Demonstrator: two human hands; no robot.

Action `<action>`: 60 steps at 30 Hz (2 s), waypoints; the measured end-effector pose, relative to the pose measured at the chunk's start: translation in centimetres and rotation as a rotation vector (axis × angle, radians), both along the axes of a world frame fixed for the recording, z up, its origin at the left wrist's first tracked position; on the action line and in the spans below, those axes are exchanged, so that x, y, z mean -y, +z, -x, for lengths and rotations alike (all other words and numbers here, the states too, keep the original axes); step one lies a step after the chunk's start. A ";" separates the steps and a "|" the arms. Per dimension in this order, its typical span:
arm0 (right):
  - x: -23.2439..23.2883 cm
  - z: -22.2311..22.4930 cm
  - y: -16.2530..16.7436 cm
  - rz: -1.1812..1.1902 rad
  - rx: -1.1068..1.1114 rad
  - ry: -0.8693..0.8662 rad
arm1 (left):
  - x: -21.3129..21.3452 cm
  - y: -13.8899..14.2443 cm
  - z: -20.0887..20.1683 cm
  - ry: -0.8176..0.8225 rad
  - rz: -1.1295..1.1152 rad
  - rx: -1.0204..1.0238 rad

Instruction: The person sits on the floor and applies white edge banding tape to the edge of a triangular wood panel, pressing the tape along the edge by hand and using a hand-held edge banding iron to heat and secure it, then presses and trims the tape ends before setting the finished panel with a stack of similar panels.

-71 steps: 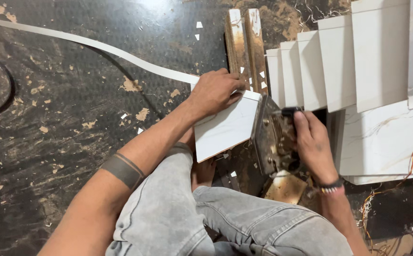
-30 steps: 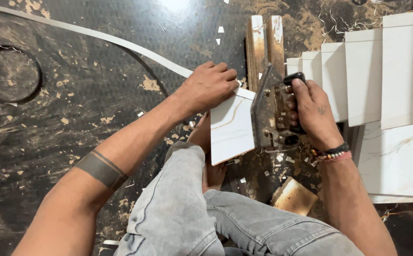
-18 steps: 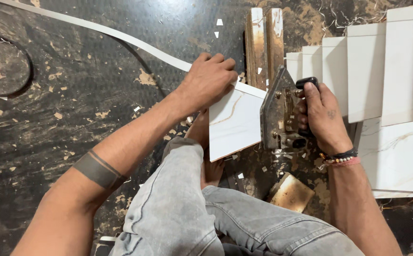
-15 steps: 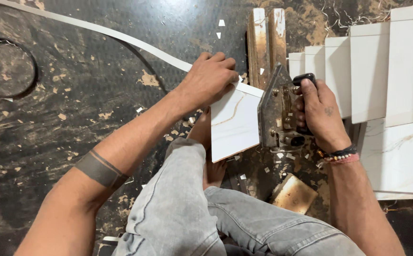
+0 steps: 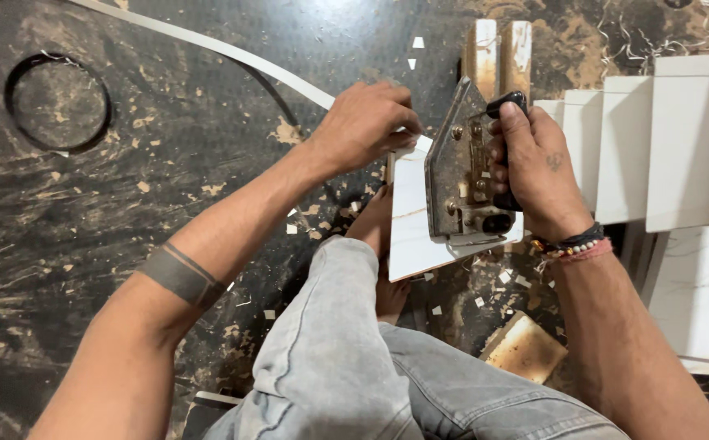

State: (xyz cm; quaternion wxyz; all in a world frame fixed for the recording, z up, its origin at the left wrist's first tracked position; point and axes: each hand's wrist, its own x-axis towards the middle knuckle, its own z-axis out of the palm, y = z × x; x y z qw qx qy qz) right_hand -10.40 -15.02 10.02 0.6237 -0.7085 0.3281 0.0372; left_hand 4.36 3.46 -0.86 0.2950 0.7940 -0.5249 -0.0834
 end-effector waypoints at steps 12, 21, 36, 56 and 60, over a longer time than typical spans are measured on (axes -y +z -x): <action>0.3 -0.1 0.5 -0.061 -0.040 -0.009 | -0.8 0.8 -0.3 -0.003 -0.131 0.073; 4.3 3.4 -0.2 0.071 -0.065 -0.055 | -0.4 0.6 -0.2 -0.005 -0.248 0.033; 2.5 0.6 -0.4 -0.001 0.026 -0.014 | -0.6 -0.9 -0.6 0.010 -0.103 -0.055; -1.6 -4.5 -0.5 0.144 0.075 0.115 | -2.2 -1.1 -2.5 0.232 -0.144 -0.499; -1.6 -4.7 -0.6 0.311 0.070 0.177 | -2.1 -1.7 -2.5 0.216 -0.088 -0.533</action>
